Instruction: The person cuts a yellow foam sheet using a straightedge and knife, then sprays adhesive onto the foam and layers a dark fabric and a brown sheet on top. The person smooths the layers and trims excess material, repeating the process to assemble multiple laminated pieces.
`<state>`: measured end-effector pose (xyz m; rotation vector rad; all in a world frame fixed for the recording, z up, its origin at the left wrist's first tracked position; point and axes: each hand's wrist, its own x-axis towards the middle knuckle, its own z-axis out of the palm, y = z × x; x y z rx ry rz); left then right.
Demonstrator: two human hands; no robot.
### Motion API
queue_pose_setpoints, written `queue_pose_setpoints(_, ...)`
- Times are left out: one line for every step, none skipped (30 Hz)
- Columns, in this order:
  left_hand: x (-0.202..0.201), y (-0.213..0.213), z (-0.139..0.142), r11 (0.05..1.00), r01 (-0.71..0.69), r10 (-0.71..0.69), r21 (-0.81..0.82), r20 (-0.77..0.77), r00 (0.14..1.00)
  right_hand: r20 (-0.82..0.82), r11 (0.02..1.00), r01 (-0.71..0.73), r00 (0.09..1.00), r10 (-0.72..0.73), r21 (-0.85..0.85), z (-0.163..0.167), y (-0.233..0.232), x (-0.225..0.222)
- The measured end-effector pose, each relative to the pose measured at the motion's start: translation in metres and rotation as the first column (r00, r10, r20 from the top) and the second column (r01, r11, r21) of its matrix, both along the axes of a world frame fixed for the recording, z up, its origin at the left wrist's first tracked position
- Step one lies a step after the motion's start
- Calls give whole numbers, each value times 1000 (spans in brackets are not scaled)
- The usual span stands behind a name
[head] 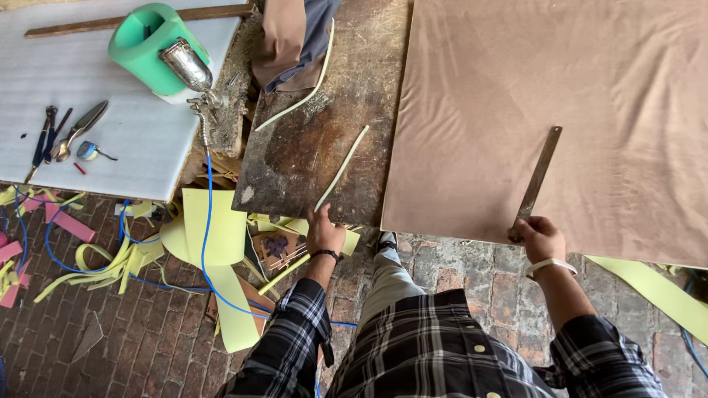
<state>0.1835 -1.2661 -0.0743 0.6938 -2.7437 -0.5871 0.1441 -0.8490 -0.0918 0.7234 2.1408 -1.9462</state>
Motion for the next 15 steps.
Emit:
queue_pose_setpoints(4,5,1,990,-41,29,132,93,995,44,998,-29,999,27,48,3,6,10)
queue_pose_setpoints(5,13,1,964,-24,1,266,87,996,91,994,-57,995,48,96,5,10,19)
queue_pose_setpoints(3,22,-1,919,-4,-30,395,80,996,112,992,-71,992,60,99,7,13,26)
queue_pose_setpoints(2,29,-4,856,16,-61,517,69,996,135,991,-85,988,70,103,9,15,33)
queue_pose_setpoints(3,37,-6,749,-43,-57,662,129,990,159,990,-98,984,80,106,10,14,39)
queue_pose_setpoints(0,47,-8,617,-109,-63,779,187,980,176,985,-137,977,117,104,11,11,45)
queue_pose_setpoints(-3,54,-8,465,-179,-79,867,242,967,192,979,-177,969,155,101,12,5,51)
queue_pose_setpoints(-6,59,-7,462,-177,-81,869,241,967,174,974,-207,966,190,88,12,-4,55)
queue_pose_setpoints(-8,65,-7,454,-177,-86,873,240,967,159,968,-237,962,222,80,12,-12,60)
queue_pose_setpoints(-12,70,-7,446,-173,-97,878,240,966,161,963,-253,958,237,90,12,-24,66)
queue_pose_setpoints(-15,74,-7,437,-199,-85,877,260,962,164,958,-268,954,249,100,11,-35,72)
queue_pose_setpoints(-17,75,-5,429,-225,-72,875,281,957,94,966,-251,965,244,65,11,-46,78)
queue_pose_setpoints(-19,75,-4,425,-253,-58,869,305,950,26,971,-237,971,236,24,11,-57,86)
queue_pose_setpoints(-22,75,-2,401,-252,-63,881,301,952,18,964,-265,964,264,28,11,-66,95)
queue_pose_setpoints(-25,73,-2,375,-248,-70,893,294,953,10,956,-291,957,291,33,11,-75,103)
